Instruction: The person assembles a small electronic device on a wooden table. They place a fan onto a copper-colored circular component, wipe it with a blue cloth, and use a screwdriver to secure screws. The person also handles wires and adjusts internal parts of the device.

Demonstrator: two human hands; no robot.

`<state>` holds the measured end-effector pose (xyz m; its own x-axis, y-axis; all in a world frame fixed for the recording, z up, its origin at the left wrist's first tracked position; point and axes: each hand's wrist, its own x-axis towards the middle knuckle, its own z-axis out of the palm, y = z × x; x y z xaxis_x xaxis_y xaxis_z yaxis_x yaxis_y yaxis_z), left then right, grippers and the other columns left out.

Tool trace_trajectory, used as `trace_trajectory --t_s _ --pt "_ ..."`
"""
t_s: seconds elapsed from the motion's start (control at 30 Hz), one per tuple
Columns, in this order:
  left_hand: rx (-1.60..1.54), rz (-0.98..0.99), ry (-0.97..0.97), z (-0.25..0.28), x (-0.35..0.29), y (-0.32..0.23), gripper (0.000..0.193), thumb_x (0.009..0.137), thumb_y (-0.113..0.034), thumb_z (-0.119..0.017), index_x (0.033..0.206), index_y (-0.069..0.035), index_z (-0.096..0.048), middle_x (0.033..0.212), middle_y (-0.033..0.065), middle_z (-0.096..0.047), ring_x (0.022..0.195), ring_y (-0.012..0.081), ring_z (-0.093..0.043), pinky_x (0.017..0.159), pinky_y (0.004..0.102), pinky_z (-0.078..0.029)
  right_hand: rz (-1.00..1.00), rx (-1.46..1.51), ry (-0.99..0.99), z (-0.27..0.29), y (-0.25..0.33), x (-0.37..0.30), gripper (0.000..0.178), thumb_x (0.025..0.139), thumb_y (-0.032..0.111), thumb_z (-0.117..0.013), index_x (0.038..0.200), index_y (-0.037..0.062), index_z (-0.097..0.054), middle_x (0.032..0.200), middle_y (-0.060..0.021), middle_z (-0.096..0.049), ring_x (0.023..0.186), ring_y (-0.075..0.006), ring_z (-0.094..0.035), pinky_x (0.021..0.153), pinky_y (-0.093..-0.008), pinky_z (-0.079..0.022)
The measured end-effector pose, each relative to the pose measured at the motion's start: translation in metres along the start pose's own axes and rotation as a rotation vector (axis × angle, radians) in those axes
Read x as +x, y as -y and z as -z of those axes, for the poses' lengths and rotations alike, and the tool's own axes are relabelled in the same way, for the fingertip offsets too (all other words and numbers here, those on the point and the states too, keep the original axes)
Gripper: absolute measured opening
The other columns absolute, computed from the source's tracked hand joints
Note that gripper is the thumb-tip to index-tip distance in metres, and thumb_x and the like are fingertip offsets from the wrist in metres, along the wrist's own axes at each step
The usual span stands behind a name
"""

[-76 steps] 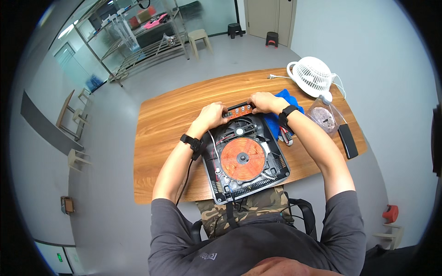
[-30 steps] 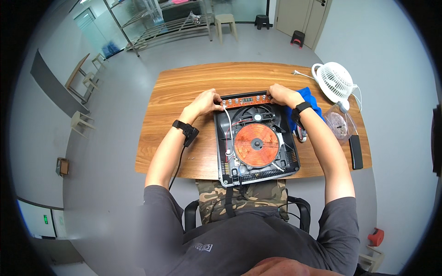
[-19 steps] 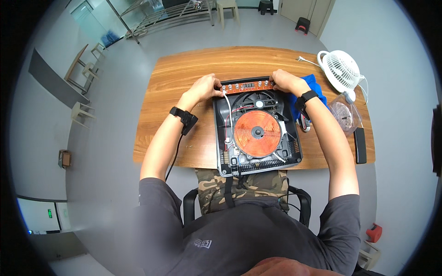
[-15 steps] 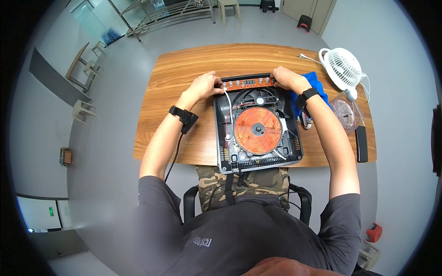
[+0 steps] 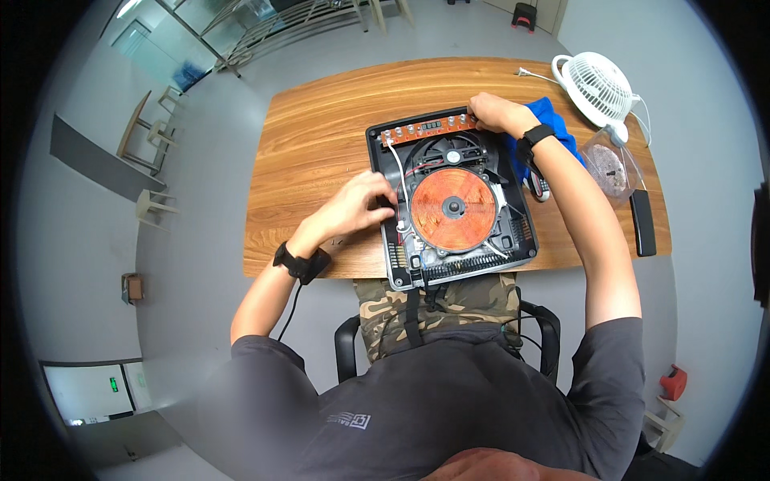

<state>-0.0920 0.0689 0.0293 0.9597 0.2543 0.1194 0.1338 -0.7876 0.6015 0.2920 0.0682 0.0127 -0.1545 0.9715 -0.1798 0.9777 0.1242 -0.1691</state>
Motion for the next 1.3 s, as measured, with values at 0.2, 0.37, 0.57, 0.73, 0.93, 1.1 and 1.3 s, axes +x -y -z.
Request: trace_trajectory --t_s 0.2,0.37,0.57,0.73,0.93,1.1,1.3 --pt "0.103 0.092 0.117 -0.012 -0.013 -0.022 0.022 0.083 -0.019 -0.08 0.1 -0.012 -0.068 0.102 0.0011 -0.068 0.105 0.0237 -0.057 0.099 0.0412 -0.034 -0.029 -0.026 0.021 -0.004 -0.003 0.003 0.023 0.077 0.003 -0.079 0.099 0.0029 -0.074 0.094 -0.0192 -0.073 0.095 -0.0369 -0.07 0.082 -0.0424 -0.055" --pt "0.097 0.116 0.071 -0.03 -0.017 -0.016 0.015 0.087 -0.018 -0.076 0.099 -0.014 -0.069 0.092 -0.0013 -0.072 0.097 0.0185 -0.06 0.094 0.0377 -0.03 0.005 -0.076 0.013 0.0 0.001 0.002 0.025 0.077 0.003 -0.079 0.101 0.0033 -0.075 0.095 -0.0187 -0.074 0.095 -0.0368 -0.07 0.083 -0.0414 -0.055" --pt "0.015 0.191 0.011 -0.044 -0.017 -0.016 0.012 0.085 -0.018 -0.074 0.095 -0.014 -0.07 0.086 -0.0022 -0.072 0.093 0.0181 -0.063 0.093 0.039 -0.033 -0.052 0.032 0.046 0.001 -0.003 0.001 0.027 0.079 0.007 -0.079 0.106 0.0034 -0.075 0.1 -0.0193 -0.074 0.097 -0.0372 -0.069 0.085 -0.0416 -0.055" --pt "0.003 0.24 0.004 -0.045 -0.015 -0.02 0.01 0.082 -0.02 -0.073 0.089 -0.014 -0.072 0.087 -0.0022 -0.072 0.095 0.02 -0.063 0.094 0.0404 -0.036 -0.035 0.055 -0.033 -0.002 -0.005 -0.011 0.032 0.084 0.01 -0.077 0.114 0.0017 -0.071 0.104 -0.0209 -0.073 0.101 -0.038 -0.068 0.086 -0.0427 -0.054" --pt "0.075 0.226 -0.074 -0.046 -0.016 -0.025 0.011 0.083 -0.02 -0.072 0.091 -0.013 -0.076 0.089 0.0029 -0.073 0.097 0.0221 -0.063 0.093 0.041 -0.036 -0.052 -0.063 0.062 0.006 0.006 -0.017 0.032 0.09 0.017 -0.073 0.118 0.0013 -0.069 0.103 -0.0211 -0.073 0.099 -0.0378 -0.07 0.085 -0.0435 -0.054" --pt "0.123 0.246 -0.1 -0.05 -0.018 -0.024 0.01 0.083 -0.02 -0.074 0.089 -0.014 -0.078 0.089 0.004 -0.073 0.096 0.0229 -0.064 0.091 0.0412 -0.035 -0.089 -0.009 0.103 0.016 0.014 -0.021 0.043 0.091 0.02 -0.072 0.129 0.0015 -0.063 0.105 -0.023 -0.073 0.098 -0.0376 -0.07 0.085 -0.0443 -0.054" --pt "0.258 0.184 -0.128 -0.053 -0.012 -0.028 0.009 0.08 -0.018 -0.076 0.083 -0.01 -0.078 0.085 0.006 -0.073 0.092 0.0234 -0.064 0.087 0.0416 -0.032 -0.078 -0.021 0.018 0.007 0.004 -0.024 0.056 0.089 0.024 -0.072 0.137 -0.0001 -0.058 0.123 -0.0231 -0.068 0.115 -0.0395 -0.064 0.099 -0.0427 -0.052"
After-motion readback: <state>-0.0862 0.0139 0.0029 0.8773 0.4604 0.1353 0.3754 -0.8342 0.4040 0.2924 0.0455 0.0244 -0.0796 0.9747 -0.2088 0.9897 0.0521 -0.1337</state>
